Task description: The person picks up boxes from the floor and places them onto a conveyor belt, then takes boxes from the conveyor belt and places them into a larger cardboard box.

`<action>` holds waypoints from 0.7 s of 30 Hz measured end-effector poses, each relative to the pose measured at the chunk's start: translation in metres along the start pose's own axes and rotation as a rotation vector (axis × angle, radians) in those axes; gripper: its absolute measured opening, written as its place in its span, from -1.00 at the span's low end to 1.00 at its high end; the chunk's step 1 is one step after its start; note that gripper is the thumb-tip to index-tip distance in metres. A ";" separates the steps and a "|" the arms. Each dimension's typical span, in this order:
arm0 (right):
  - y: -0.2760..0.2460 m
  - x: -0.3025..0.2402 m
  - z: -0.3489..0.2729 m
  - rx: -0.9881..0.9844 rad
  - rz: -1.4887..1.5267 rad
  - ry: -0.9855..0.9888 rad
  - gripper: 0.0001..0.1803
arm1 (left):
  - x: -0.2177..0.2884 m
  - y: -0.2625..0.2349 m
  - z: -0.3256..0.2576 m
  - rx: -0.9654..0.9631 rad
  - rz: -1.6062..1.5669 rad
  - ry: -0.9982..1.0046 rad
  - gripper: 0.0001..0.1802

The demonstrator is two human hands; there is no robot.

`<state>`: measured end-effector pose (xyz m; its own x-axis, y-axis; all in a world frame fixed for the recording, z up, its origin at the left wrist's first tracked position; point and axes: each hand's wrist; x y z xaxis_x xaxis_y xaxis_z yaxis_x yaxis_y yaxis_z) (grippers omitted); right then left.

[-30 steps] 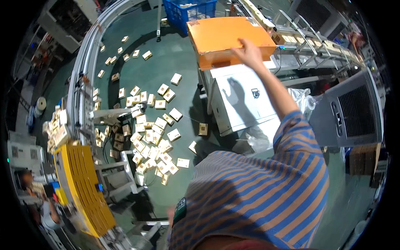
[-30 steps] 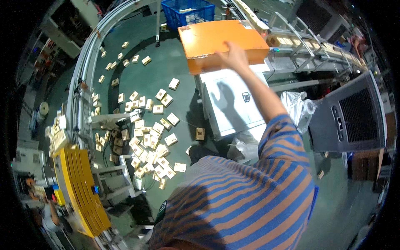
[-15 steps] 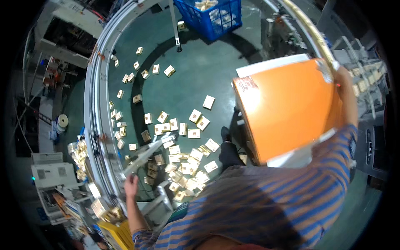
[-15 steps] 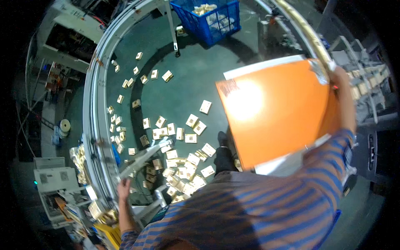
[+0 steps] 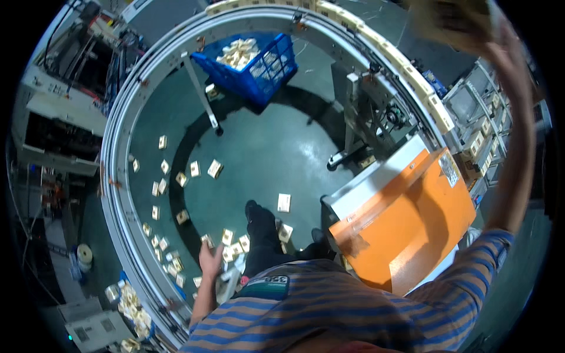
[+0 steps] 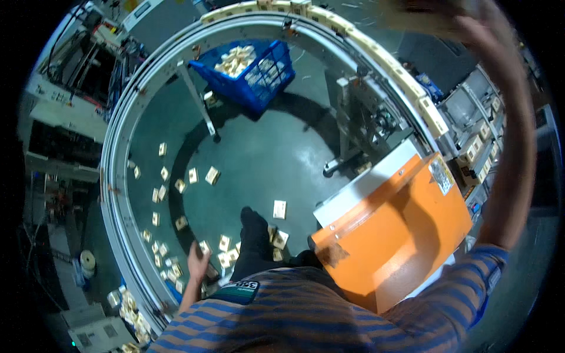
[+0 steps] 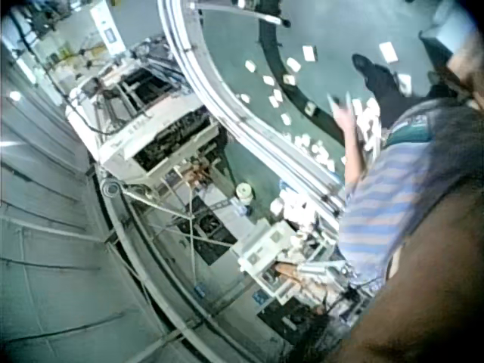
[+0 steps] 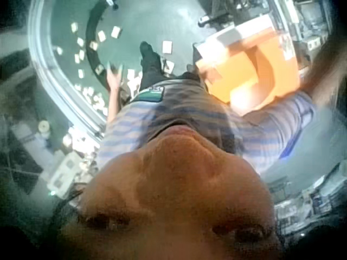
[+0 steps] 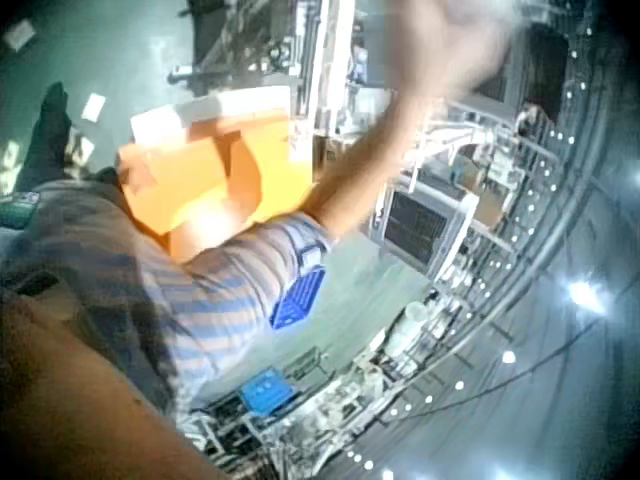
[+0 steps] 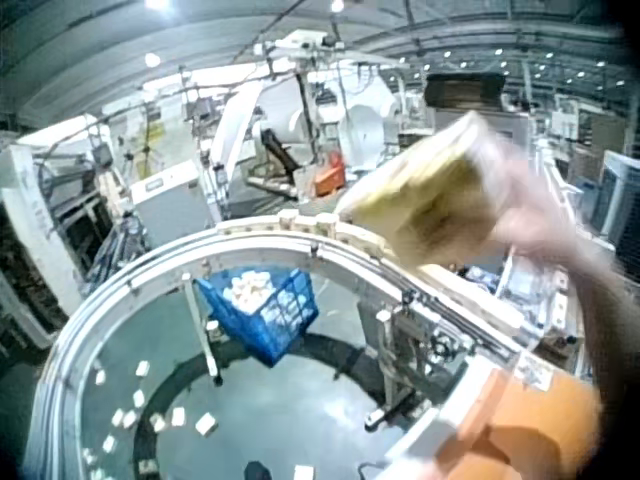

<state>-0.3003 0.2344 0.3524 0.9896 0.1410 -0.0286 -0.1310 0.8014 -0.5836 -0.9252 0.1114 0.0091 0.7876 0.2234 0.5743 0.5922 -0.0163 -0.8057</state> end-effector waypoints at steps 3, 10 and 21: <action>0.108 -0.142 0.010 -0.188 0.434 -0.240 -0.31 | 0.163 -0.021 0.177 -0.012 -0.632 0.597 0.13; 0.293 -0.195 -0.009 -0.764 0.791 0.412 -0.15 | 0.294 -0.002 0.363 -0.709 -1.102 0.495 -0.35; 0.510 0.123 0.075 -0.912 -0.297 0.820 -0.07 | 0.379 0.048 0.591 -0.428 -0.987 0.603 -0.31</action>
<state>-0.2498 0.7047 0.1122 0.7623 -0.6388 -0.1039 -0.1329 0.0026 -0.9911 -0.6995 0.7708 0.1024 -0.1432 -0.1619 0.9764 0.8965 -0.4391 0.0587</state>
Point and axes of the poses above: each hand's wrist, its own z-axis towards the middle knuckle, its own y-axis out of the palm, x = y × z, and after that the axes turned 5 degrees about -z, right-handed
